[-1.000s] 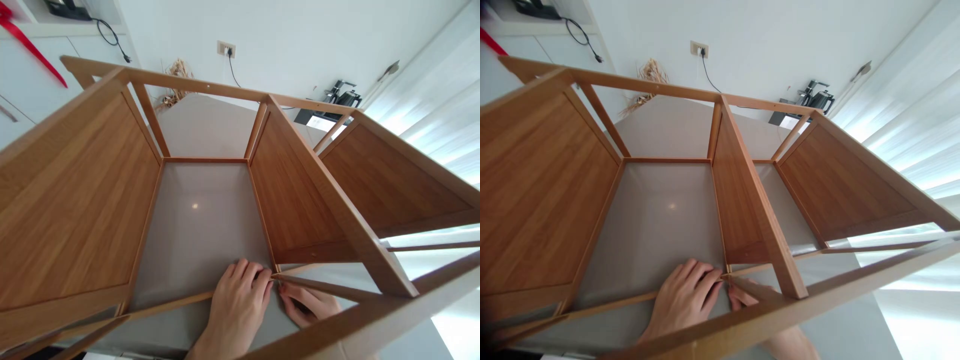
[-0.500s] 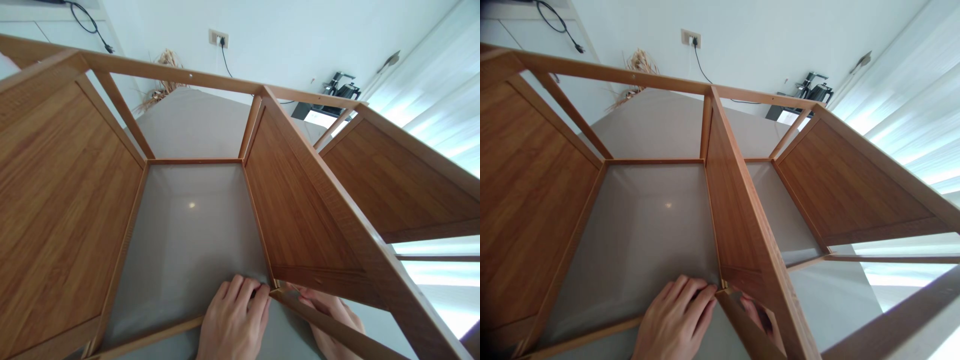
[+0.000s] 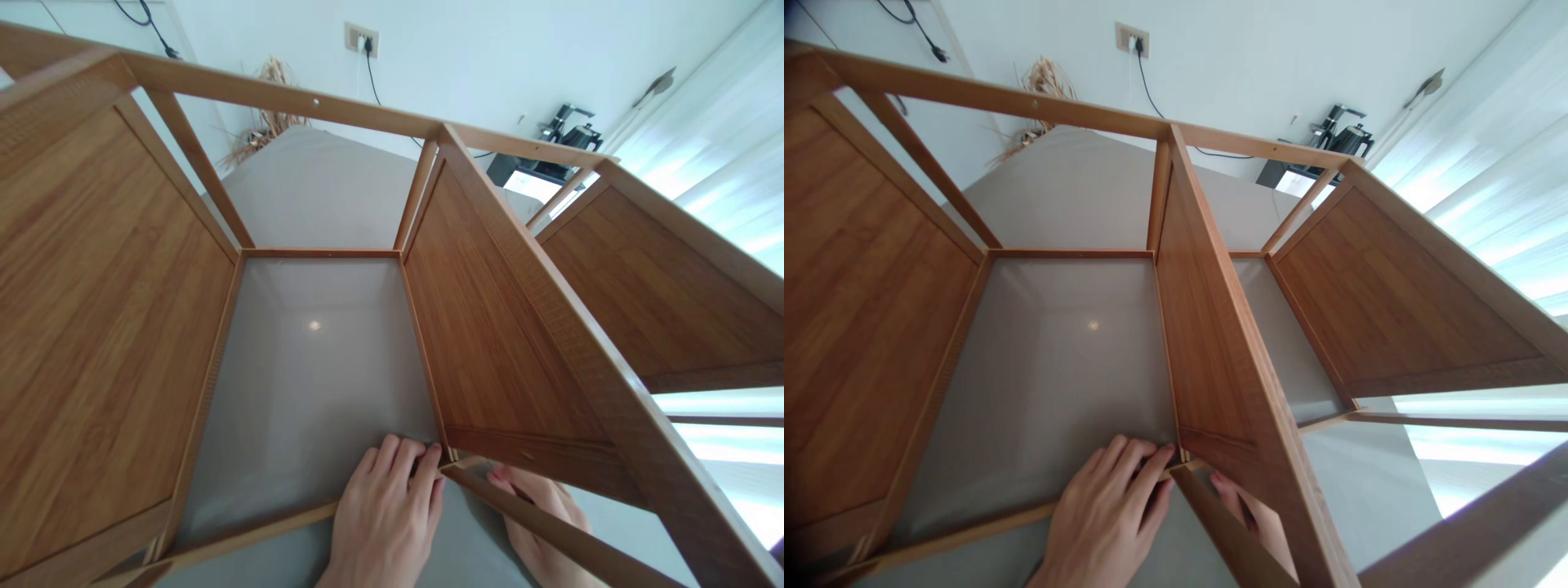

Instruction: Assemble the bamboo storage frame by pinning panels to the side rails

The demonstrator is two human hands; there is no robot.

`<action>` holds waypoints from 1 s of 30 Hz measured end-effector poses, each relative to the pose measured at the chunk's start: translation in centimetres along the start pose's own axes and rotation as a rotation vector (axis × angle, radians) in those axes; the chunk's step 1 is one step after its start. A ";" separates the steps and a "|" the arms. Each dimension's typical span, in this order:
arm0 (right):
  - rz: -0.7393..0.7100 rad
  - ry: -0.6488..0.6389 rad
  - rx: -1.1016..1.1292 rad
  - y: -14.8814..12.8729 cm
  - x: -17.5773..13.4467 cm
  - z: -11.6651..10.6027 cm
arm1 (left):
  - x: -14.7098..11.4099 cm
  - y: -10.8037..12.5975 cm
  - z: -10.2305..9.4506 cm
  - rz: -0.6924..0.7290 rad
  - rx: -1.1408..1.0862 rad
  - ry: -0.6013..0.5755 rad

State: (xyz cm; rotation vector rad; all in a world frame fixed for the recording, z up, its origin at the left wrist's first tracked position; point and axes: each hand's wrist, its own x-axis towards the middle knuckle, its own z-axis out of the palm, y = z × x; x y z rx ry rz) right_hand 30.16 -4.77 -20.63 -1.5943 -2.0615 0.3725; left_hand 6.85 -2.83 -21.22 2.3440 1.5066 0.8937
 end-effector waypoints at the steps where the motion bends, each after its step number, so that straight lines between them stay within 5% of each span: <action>1: -0.029 -0.054 0.012 0.0 0.0 -0.2 | 0.0 0.0 -0.1 -0.001 0.002 -0.002; 4: -0.157 -0.171 0.027 -0.1 -0.3 -0.2 | 0.0 0.1 -0.2 -0.001 0.020 -0.021; 9: -0.358 0.050 -0.105 -0.7 -0.7 1.0 | -0.3 0.0 0.1 0.004 0.041 -0.047; 13: -0.485 0.038 -0.074 -2.2 0.2 1.2 | -0.4 0.0 -0.1 -0.023 0.029 -0.067; 30: -0.331 -0.065 0.042 -2.6 0.6 1.6 | 0.1 0.3 -1.8 0.043 0.022 -0.137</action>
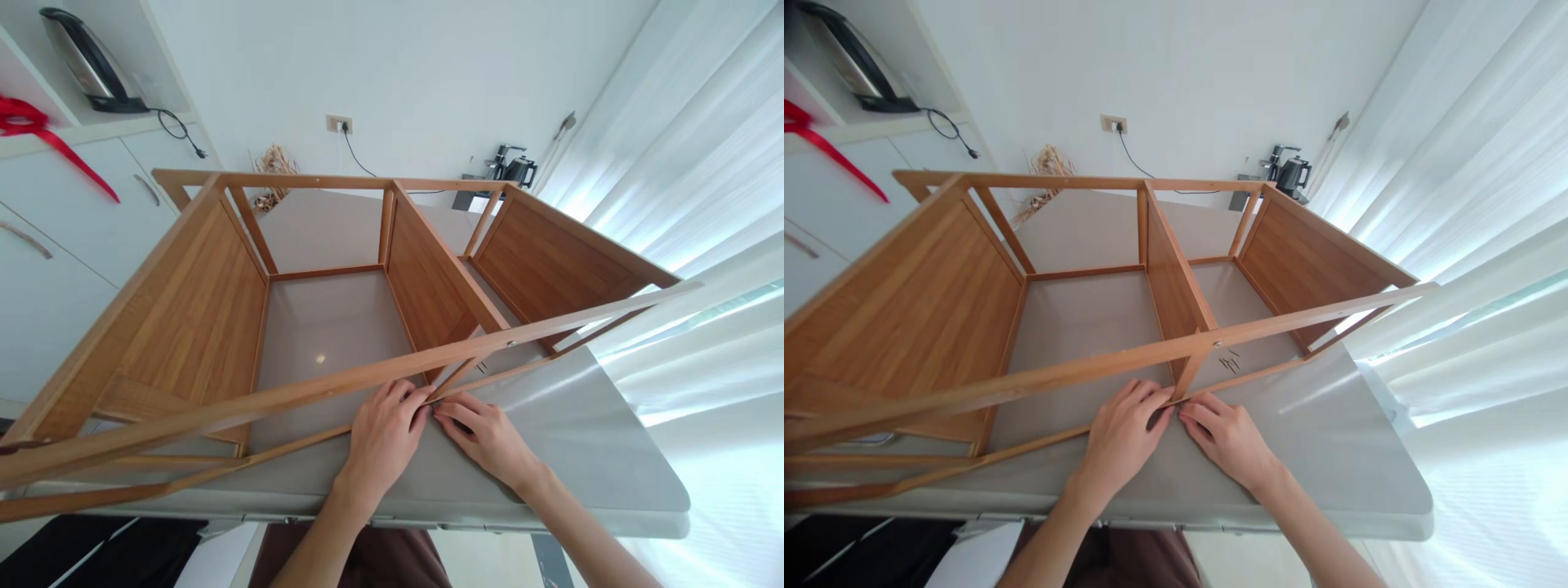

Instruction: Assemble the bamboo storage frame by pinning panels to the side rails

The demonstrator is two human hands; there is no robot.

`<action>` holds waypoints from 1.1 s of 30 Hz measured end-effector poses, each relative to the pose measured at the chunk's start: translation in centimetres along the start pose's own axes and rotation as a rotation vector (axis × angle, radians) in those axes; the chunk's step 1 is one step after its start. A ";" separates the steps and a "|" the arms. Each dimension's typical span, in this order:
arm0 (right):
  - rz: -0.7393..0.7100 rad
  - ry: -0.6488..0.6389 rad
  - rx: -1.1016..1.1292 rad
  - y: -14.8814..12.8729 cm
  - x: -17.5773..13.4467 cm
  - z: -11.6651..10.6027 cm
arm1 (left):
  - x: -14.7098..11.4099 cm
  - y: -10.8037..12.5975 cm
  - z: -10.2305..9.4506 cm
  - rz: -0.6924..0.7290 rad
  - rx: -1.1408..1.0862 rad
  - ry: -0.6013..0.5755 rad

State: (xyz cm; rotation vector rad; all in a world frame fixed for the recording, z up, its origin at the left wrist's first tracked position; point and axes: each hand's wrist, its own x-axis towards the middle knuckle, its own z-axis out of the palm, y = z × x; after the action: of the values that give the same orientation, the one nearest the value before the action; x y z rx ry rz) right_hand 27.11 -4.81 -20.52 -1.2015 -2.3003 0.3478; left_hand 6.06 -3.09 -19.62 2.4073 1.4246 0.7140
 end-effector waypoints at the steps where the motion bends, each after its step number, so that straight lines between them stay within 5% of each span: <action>1: 0.003 0.007 0.003 0.0 0.0 0.0 | 0.0 0.0 0.0 0.000 -0.004 0.000; 18: -0.048 0.088 -0.058 -0.7 1.0 -0.3 | -0.5 0.0 1.0 -0.079 -0.035 0.090; 22: 0.022 -0.003 -0.070 0.0 0.4 0.1 | -0.3 -0.4 1.1 -0.056 -0.093 0.038; 33: 0.125 -0.055 -0.081 -0.6 1.0 -0.2 | 0.1 -0.8 1.5 -0.001 -0.138 0.128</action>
State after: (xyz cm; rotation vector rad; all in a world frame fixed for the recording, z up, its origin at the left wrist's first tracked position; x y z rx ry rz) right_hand 26.37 -4.31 -19.74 -1.3963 -2.3117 0.3389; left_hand 6.28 -2.61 -21.22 2.2921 1.3746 0.9488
